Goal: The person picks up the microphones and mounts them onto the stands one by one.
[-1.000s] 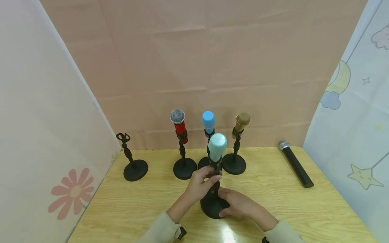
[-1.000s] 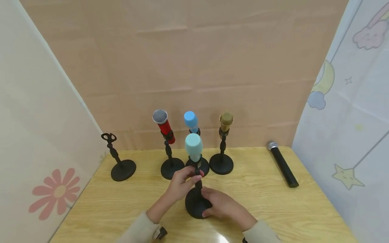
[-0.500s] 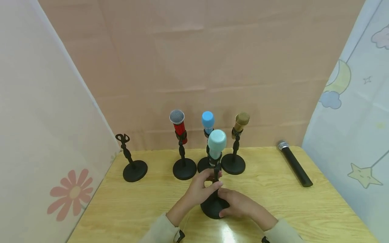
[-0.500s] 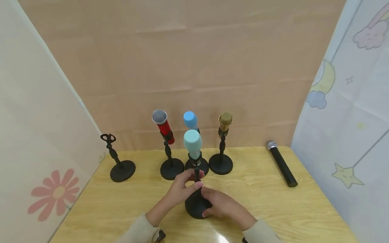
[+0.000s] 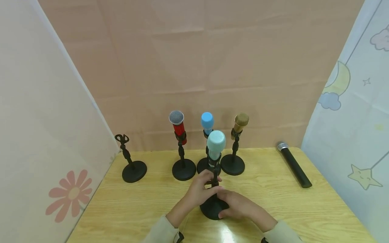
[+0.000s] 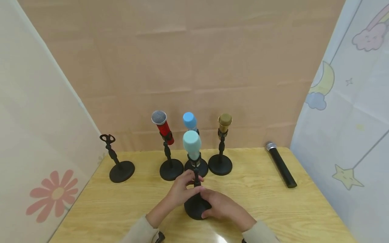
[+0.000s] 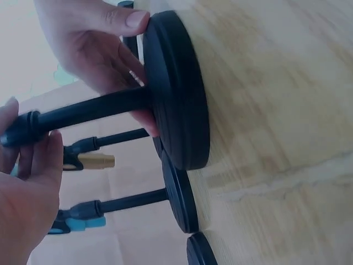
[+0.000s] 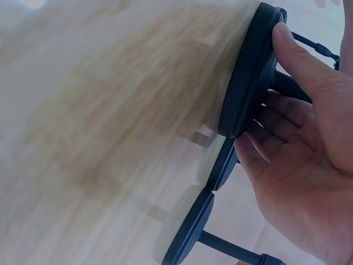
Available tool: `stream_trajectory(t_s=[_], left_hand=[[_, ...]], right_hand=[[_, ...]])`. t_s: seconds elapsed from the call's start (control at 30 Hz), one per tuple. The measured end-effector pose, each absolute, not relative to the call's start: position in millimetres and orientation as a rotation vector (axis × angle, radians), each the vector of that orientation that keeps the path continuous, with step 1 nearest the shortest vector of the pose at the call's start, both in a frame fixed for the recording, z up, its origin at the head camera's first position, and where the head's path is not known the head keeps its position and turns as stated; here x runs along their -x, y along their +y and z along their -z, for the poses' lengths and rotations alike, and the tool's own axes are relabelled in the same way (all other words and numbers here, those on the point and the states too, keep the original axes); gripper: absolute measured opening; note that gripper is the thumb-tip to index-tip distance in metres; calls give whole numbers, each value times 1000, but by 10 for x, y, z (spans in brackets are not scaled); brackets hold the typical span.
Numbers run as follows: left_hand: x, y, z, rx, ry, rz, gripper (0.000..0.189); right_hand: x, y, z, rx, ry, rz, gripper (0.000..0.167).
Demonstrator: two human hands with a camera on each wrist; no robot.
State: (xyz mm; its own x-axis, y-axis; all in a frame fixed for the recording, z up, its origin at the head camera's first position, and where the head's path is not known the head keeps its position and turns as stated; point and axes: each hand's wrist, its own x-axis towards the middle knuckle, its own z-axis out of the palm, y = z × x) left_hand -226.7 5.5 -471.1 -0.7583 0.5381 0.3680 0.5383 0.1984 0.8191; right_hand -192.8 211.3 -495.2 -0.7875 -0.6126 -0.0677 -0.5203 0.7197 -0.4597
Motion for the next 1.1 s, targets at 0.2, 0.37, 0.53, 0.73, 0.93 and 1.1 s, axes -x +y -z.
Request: stream_trajectory(t_s=[0.2,0.37,0.53,0.73,0.93,1.1], left_hand=[[2286,11,4677,1173,-2399,1703,21],[2279,24,4654,1168,-2345,1692,20],[2268,85,4556,1111,-2231,1785,20],[2235,171,4429,1079,-2209,1926,25],[2189,194,4423,998,-2191,2062,34],[2193,187,4422,1012,-2174,2092,38]], right_hand=[[1938,2120,4934,897,2725,605,75],[1929,2126,4910,912,2730,604,76],[1919,2136,4900,970,2747,628,74],[1919,2131,4913,985,2754,635,73],[1923,2118,4958,996,2743,644,70],[1924,2115,4960,1000,2749,643,69]])
